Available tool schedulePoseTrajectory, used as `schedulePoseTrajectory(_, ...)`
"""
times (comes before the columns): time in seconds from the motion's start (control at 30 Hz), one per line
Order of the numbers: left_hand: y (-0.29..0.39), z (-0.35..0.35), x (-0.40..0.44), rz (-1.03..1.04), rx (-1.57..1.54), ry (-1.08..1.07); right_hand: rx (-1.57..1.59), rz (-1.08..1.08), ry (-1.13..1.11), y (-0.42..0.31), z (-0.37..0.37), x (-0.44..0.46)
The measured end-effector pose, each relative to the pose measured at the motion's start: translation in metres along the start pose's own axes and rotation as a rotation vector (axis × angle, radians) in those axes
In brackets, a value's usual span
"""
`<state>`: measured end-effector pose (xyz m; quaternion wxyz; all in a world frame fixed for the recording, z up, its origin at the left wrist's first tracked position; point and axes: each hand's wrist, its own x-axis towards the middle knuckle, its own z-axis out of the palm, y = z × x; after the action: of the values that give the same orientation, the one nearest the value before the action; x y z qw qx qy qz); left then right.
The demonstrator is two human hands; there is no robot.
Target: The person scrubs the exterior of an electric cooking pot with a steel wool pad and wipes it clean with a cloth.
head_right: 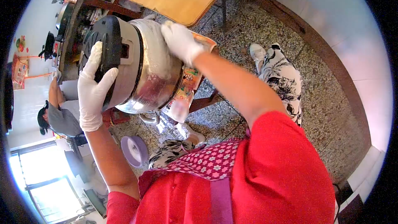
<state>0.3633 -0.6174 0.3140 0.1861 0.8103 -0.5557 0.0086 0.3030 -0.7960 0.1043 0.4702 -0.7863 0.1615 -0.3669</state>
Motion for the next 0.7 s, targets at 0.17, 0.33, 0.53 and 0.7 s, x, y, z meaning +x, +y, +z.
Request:
schedulePoseTrajectory(0.17,-0.004,0.002,0.002,-0.015,-0.029,-0.007,0.51,0.188,0.295,-0.083,0.046,-0.122)
schedulePoseTrajectory(0.33,-0.005,0.0,0.0,-0.035,-0.035,-0.007,0.056,0.018,0.31,-0.047,0.025,-0.04)
schedulePoseTrajectory(0.53,-0.006,0.005,0.002,-0.016,-0.023,0.019,-0.001,0.134,-0.333,0.01,-0.001,0.062)
schedulePoseTrajectory(0.7,-0.002,0.001,0.003,0.016,0.051,0.003,0.024,0.099,0.234,-0.013,0.009,-0.033)
